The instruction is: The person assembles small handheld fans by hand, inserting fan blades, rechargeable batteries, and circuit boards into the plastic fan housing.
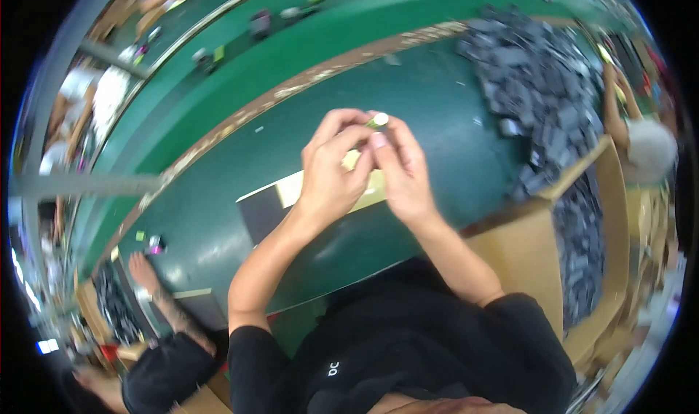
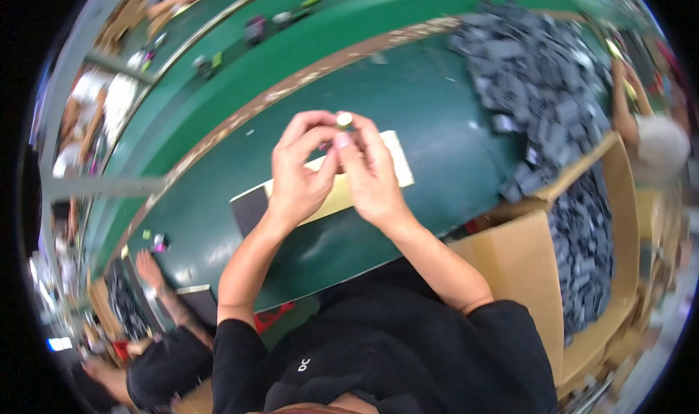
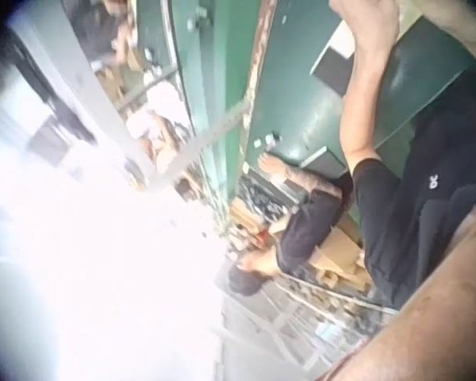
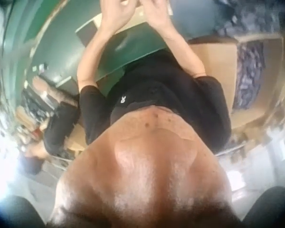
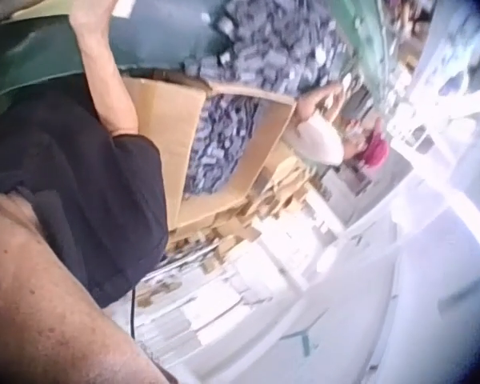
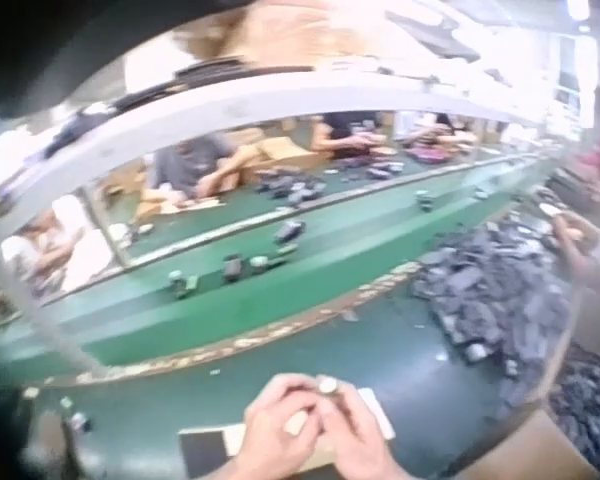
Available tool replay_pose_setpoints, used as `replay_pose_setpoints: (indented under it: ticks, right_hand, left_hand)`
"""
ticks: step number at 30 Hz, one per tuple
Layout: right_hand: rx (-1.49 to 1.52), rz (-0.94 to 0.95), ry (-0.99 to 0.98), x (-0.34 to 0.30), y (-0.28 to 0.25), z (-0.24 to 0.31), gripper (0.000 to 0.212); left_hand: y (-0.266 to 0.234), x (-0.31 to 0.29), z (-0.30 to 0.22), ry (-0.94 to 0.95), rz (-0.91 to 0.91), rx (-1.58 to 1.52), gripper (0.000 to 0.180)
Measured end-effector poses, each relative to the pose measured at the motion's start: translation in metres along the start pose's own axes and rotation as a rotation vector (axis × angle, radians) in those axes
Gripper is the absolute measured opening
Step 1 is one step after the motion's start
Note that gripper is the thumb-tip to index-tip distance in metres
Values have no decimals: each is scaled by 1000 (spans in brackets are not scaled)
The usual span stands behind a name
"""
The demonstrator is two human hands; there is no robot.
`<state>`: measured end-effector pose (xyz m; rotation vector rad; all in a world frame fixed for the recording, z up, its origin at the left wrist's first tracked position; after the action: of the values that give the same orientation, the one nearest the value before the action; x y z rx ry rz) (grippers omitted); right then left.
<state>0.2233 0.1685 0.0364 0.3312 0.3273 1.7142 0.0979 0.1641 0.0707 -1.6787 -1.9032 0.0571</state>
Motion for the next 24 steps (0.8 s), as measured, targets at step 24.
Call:
replay_pose_setpoints:
  ticks: [24]
  right_hand:
    - [-537,-58,-313,-54,-103,9,17]
  left_hand:
    - [265,153,-4,1056,512,546,36]
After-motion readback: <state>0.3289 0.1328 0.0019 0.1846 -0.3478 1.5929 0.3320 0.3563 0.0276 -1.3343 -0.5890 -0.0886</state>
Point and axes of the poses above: each hand's wrist, its own x-axis towards the middle knuckle, its own y-axis out of the palm, z = x × y, the point moved 2 cm from there along x, towards the middle knuckle, and after that the axes turned 3 degrees about -z, right-handed, at the moved point
